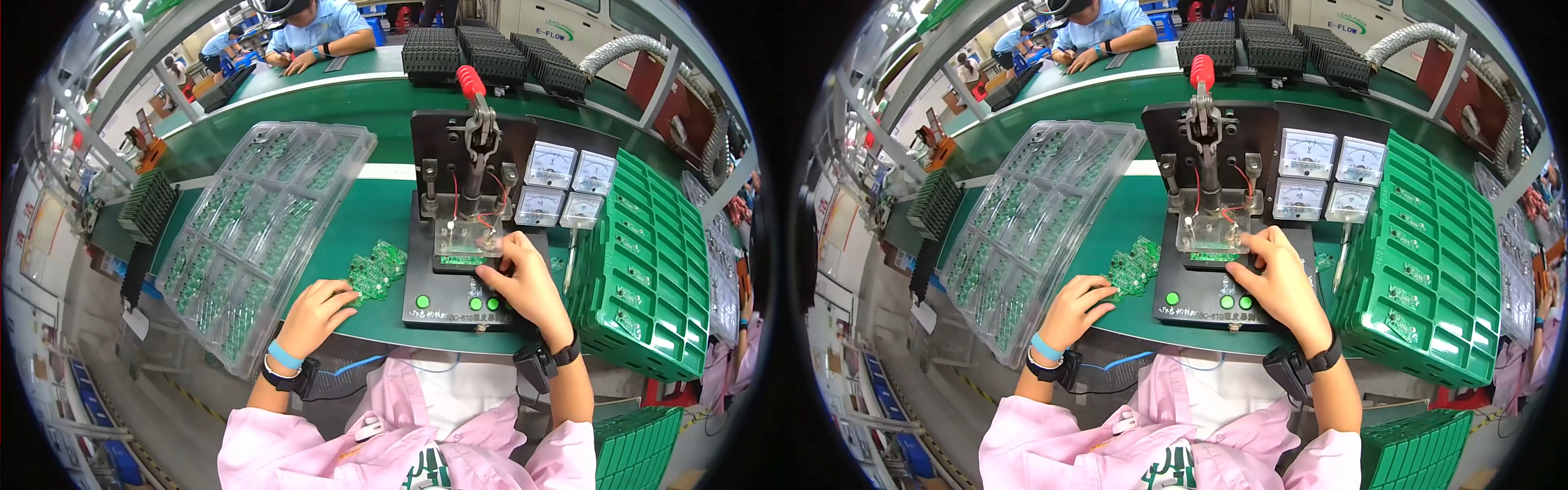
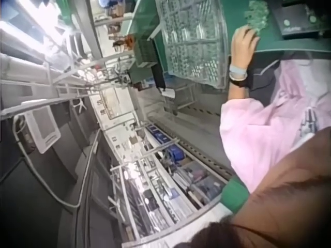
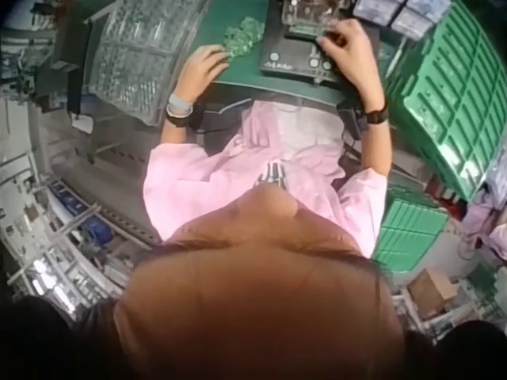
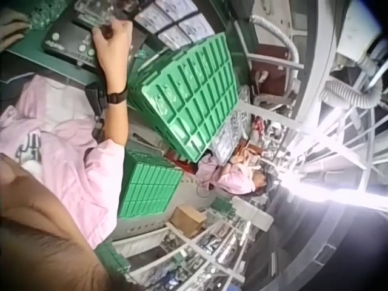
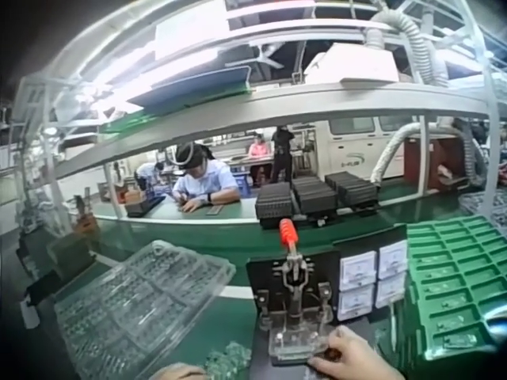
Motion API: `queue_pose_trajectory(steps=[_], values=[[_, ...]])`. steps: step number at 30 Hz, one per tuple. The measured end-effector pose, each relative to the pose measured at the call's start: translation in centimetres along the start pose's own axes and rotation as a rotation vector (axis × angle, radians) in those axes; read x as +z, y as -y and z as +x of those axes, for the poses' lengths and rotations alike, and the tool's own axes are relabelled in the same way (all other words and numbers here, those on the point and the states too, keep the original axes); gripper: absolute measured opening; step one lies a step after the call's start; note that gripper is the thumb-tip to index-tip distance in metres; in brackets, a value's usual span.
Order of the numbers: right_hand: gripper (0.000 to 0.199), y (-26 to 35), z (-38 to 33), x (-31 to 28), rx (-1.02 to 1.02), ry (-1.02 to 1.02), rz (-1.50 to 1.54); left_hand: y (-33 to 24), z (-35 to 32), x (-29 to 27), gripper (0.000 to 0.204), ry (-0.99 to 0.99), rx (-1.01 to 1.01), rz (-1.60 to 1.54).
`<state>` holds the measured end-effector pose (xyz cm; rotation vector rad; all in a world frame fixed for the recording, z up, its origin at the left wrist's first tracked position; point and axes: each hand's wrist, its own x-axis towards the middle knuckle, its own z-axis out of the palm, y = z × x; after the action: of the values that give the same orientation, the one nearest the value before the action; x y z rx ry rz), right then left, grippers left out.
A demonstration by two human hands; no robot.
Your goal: The person picks up a circuit board, places it into a testing machine, and lowers a red lever. After pressing buttons on the machine, the person raises the lever and places the circuit board into a green tray, repeating the process.
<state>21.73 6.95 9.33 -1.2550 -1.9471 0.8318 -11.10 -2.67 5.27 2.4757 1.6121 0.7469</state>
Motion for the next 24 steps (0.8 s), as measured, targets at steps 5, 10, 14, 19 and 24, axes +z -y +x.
queue_pose_trajectory(steps=[5,10,14,19,24], values=[[0.028,0.3,0.8,0.5,0.034,0.009,-0.062,-0.3,-0.4,0.4,0.02,0.0,0.076,0.091],[0.032,-0.9,2.0,1.3,0.114,0.027,-0.002,-1.7,1.8,-0.2,0.023,-0.14,0.203,0.137],[0.031,-1.1,1.9,1.4,0.103,-0.003,-0.002,-6.2,6.7,0.1,0.024,-0.272,0.392,0.116],[0.029,-1.2,2.2,2.0,-0.039,-0.025,-0.031,-8.2,9.5,1.9,0.027,-0.298,0.524,0.17],[0.024,-0.9,1.6,0.7,0.128,-0.101,0.072,-8.4,9.9,3.1,0.03,-0.304,0.536,0.164]])
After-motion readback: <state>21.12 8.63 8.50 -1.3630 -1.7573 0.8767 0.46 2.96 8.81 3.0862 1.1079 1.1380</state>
